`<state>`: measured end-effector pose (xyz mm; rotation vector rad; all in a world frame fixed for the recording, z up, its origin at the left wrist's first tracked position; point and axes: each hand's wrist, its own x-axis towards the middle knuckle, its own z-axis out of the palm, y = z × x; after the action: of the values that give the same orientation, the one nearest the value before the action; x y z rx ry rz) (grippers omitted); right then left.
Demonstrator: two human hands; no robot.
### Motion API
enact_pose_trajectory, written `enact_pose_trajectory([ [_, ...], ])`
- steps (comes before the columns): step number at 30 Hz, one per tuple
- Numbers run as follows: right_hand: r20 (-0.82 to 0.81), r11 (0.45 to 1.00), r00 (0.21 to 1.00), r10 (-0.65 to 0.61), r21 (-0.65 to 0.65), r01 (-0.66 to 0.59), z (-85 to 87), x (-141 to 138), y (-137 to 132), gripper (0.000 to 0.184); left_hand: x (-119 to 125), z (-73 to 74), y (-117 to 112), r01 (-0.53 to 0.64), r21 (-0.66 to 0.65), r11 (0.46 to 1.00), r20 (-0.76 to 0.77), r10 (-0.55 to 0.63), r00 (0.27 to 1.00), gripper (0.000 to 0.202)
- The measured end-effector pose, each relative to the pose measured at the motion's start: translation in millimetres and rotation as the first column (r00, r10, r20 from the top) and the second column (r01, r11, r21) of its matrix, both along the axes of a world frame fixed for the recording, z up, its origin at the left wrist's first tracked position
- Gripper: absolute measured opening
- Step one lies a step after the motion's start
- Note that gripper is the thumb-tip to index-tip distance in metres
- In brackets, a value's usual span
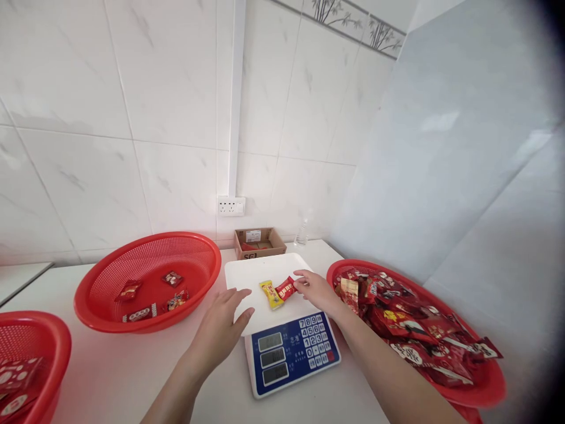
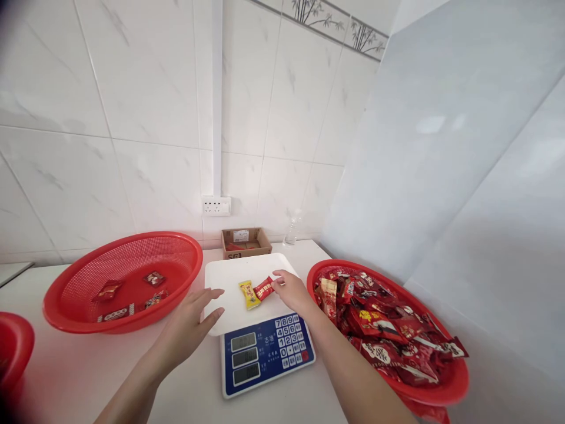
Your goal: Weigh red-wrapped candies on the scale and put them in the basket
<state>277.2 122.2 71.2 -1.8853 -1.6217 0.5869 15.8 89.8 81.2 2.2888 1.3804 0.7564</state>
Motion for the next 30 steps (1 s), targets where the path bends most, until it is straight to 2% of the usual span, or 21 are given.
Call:
enact_pose_trajectory([
  [2, 0.062, 0.998, 0.998, -0.032, 0.053, 0.029, 8.3, 7, -6, 0.033, -2, -2.3, 3, -0.011, -0.005, 1.0, 0.002, 0.011, 1.0, 0.037],
  [5, 0.181, 0.988, 0.976, -0.123, 0.118, 0.103, 24.6, 35, -26, 0.033, -6, -7.8, 8, -0.036, -0.006, 0.999, 0.007, 0.036, 0.999, 0.039],
  [9, 0.45, 0.964, 0.853, -0.266, 0.146, 0.224, 39.2, 91, -69, 0.033, -6, -12.9, 12, -0.045, -0.014, 0.999, 0.0, 0.045, 0.999, 0.041],
  [11, 0.52, 0.954, 0.806, -0.281, 0.059, 0.295, 37.6, 116, -90, 0.034, -4, -13.1, 12, -0.041, -0.021, 0.999, -0.004, 0.041, 0.999, 0.041],
  [13, 0.562, 0.95, 0.798, -0.219, -0.063, 0.306, 29.7, 133, -106, 0.04, -2, -12.3, 11, -0.03, -0.024, 0.999, -0.005, 0.03, 1.0, 0.041],
  [16, 0.647, 0.953, 0.757, -0.087, -0.167, 0.252, 13.8, 141, -117, 0.05, 1, -11.2, 9, -0.016, -0.021, 1.0, -0.014, 0.016, 1.0, 0.04],
  [18, 0.689, 0.953, 0.721, -0.073, -0.165, 0.254, 7.5, 140, -117, 0.045, 3, -10.9, 8, -0.012, -0.026, 1.0, -0.029, 0.011, 1.0, 0.04],
  [20, 0.658, 0.946, 0.738, -0.149, -0.122, 0.299, 8.2, 139, -113, 0.039, 3, -10.7, 7, -0.008, -0.03, 1.0, -0.039, 0.007, 0.999, 0.041],
  [23, 0.529, 0.928, 0.794, -0.299, -0.034, 0.372, 18.5, 143, -108, 0.036, 2, -10.0, 6, -0.01, -0.034, 0.999, -0.037, 0.008, 0.999, 0.041],
  [26, 0.469, 0.904, 0.79, -0.394, 0.041, 0.426, 29.3, 149, -107, 0.035, 1, -9.2, 5, -0.007, -0.026, 1.0, -0.024, 0.007, 1.0, 0.041],
  [28, 0.435, 0.898, 0.797, -0.418, 0.065, 0.435, 33.1, 150, -108, 0.034, 1, -9.0, 5, -0.006, -0.019, 1.0, -0.019, 0.006, 1.0, 0.041],
  [30, 0.397, 0.924, 0.846, -0.356, 0.016, 0.381, 34.0, 150, -108, 0.034, 1, -8.9, 5, -0.003, -0.019, 1.0, -0.021, 0.002, 1.0, 0.041],
])
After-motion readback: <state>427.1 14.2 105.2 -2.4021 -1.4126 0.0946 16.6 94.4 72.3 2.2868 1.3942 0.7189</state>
